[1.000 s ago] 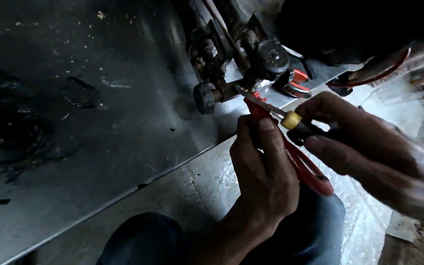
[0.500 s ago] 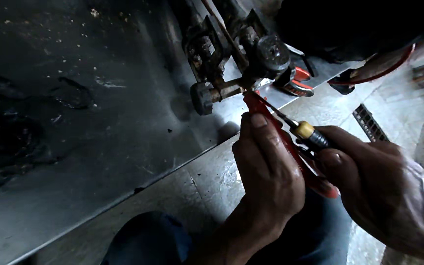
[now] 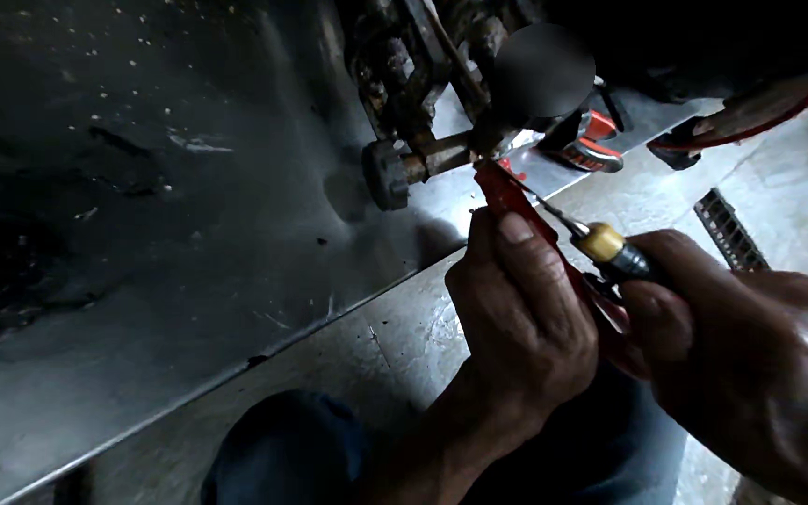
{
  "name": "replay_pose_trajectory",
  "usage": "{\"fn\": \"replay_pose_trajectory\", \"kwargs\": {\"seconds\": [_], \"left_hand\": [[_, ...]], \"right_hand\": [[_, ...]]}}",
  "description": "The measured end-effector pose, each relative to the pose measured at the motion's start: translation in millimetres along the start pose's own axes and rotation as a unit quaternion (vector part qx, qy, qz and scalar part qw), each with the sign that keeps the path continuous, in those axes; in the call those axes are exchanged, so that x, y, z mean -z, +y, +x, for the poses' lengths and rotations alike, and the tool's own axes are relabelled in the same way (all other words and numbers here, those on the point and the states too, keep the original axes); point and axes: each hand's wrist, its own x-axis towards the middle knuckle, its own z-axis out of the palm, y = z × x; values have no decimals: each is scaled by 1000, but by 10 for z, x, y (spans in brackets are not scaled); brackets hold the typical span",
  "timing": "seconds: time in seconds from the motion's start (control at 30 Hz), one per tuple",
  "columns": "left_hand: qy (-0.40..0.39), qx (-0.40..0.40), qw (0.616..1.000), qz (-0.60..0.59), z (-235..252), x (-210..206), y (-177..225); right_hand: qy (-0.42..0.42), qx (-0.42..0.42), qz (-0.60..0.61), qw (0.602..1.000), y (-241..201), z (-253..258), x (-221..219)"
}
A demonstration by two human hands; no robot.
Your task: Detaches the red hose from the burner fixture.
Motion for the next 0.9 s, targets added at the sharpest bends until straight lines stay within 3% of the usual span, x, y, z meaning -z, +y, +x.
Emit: {"fn": "replay_pose_trajectory", "kwargs": {"seconds": [0.4, 0.73, 0.9], "left_hand": [[6, -13, 1000, 18, 7, -2, -12], [16, -21, 1000, -3, 25, 3, -47], [14, -27, 1000, 0, 28, 6, -42]], "right_hand": [[17, -5, -28, 999, 15, -30, -59], [-30, -10, -24, 999, -27, -62, 75], [4, -8, -35, 999, -31, -17, 20]]}}
